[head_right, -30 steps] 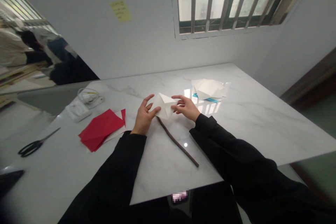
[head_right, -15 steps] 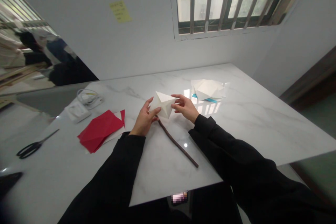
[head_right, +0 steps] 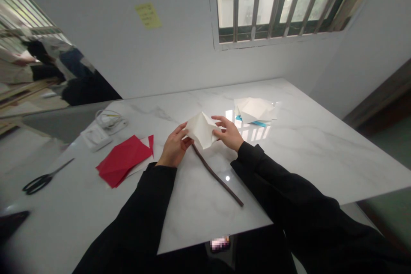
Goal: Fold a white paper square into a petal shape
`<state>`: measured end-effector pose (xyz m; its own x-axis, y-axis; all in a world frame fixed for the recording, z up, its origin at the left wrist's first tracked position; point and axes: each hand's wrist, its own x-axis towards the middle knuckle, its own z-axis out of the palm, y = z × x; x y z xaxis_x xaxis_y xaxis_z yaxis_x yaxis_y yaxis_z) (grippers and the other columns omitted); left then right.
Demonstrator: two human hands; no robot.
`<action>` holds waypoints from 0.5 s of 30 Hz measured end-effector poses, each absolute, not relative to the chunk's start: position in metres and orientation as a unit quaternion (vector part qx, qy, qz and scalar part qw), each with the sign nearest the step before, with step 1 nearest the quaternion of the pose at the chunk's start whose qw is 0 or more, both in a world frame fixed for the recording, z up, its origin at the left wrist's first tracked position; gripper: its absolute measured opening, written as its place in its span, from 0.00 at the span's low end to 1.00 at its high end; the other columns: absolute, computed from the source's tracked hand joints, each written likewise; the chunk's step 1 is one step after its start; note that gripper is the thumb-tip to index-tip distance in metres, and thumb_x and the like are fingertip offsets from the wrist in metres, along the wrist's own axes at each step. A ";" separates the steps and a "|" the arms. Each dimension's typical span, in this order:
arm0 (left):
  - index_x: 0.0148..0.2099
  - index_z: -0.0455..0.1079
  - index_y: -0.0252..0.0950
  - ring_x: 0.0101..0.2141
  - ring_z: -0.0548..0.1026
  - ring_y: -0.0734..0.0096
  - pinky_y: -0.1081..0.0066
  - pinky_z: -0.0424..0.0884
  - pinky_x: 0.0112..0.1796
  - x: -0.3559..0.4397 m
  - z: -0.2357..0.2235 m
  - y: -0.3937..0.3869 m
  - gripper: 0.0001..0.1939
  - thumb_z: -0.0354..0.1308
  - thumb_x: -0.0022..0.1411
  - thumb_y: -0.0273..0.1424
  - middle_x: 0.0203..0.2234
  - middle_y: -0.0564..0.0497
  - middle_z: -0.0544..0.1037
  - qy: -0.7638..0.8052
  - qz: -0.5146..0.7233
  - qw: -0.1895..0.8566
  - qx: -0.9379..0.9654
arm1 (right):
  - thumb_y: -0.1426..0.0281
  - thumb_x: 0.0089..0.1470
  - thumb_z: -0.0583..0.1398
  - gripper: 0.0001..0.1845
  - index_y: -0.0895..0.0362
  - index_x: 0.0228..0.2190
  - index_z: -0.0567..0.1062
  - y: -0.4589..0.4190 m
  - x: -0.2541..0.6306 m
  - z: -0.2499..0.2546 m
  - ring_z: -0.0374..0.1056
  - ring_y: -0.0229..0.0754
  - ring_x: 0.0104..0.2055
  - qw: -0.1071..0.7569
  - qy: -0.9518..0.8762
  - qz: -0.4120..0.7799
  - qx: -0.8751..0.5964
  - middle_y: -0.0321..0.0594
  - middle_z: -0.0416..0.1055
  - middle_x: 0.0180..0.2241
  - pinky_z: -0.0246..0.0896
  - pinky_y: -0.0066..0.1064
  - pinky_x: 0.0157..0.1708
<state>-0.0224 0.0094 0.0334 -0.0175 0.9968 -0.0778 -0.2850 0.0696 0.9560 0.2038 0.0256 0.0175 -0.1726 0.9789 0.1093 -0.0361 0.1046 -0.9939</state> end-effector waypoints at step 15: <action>0.48 0.78 0.38 0.32 0.77 0.71 0.73 0.74 0.32 -0.034 0.039 0.012 0.25 0.75 0.45 0.31 0.37 0.51 0.82 0.470 0.576 0.571 0.348 | 0.54 0.49 0.75 0.27 0.54 0.45 0.79 0.025 0.202 0.021 0.73 0.39 0.30 0.475 -0.524 0.575 -0.411 0.39 0.80 0.34 0.72 0.29 0.26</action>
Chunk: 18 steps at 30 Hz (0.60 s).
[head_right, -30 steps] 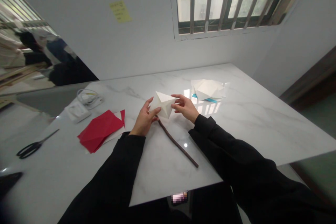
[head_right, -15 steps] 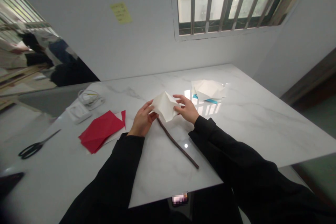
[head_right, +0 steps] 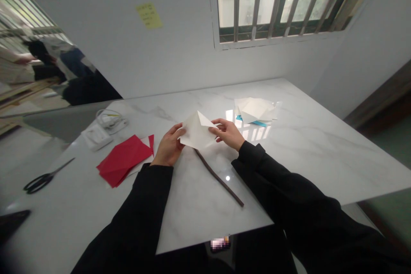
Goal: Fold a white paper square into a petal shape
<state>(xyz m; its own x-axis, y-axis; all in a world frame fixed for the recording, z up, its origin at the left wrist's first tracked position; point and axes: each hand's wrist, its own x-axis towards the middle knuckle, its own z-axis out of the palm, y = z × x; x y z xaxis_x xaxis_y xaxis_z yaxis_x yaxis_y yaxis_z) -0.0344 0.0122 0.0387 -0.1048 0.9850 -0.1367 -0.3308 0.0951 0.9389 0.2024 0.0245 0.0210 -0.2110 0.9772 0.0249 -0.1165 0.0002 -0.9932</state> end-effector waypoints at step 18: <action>0.45 0.84 0.35 0.36 0.79 0.65 0.66 0.76 0.40 -0.025 0.036 0.006 0.22 0.77 0.51 0.41 0.38 0.47 0.85 0.458 0.510 0.529 0.500 | 0.46 0.62 0.63 0.30 0.57 0.53 0.79 0.023 0.201 0.019 0.65 0.37 0.26 0.453 -0.628 0.498 -0.390 0.36 0.75 0.30 0.60 0.26 0.21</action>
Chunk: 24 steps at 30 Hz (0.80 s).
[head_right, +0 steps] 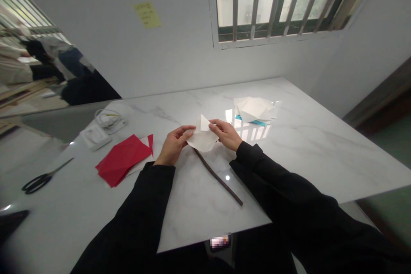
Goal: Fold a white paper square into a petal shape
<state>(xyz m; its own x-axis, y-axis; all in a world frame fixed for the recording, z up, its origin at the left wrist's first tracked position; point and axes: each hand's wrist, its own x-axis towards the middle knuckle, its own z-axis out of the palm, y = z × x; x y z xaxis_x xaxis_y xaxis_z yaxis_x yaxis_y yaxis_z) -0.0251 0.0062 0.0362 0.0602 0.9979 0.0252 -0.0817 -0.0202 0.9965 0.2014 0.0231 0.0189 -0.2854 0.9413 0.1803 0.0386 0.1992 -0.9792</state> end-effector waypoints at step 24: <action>0.48 0.80 0.35 0.31 0.79 0.68 0.72 0.74 0.31 -0.037 0.040 0.014 0.25 0.77 0.46 0.31 0.33 0.49 0.83 0.471 0.585 0.569 0.336 | 0.64 0.58 0.67 0.53 0.37 0.77 0.52 0.019 0.208 0.029 0.74 0.36 0.36 0.454 -0.577 0.596 -0.324 0.42 0.73 0.60 0.81 0.33 0.39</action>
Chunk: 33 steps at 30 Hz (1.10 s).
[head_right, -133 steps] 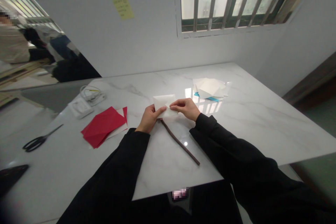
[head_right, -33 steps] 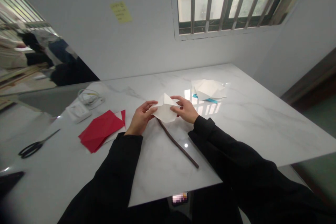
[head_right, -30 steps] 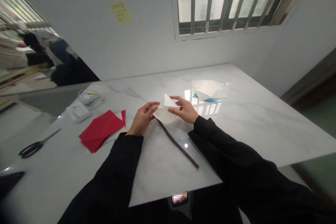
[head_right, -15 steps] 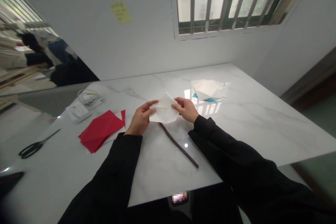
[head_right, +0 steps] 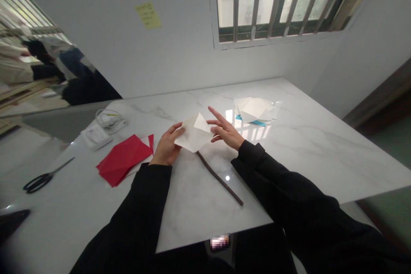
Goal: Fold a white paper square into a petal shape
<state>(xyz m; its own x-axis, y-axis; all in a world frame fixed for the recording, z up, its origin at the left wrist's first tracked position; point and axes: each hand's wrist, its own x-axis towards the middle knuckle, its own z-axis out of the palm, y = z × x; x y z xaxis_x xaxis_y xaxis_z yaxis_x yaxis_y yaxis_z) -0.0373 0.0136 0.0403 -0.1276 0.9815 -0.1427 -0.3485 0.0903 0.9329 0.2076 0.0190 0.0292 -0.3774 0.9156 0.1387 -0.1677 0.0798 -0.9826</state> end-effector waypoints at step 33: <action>0.56 0.69 0.40 0.33 0.78 0.69 0.71 0.75 0.36 -0.018 0.038 0.001 0.36 0.79 0.46 0.33 0.36 0.55 0.81 0.406 0.531 0.599 0.441 | 0.61 0.54 0.74 0.55 0.45 0.76 0.58 0.015 0.206 0.032 0.74 0.39 0.33 0.452 -0.561 0.606 -0.336 0.37 0.79 0.41 0.75 0.29 0.31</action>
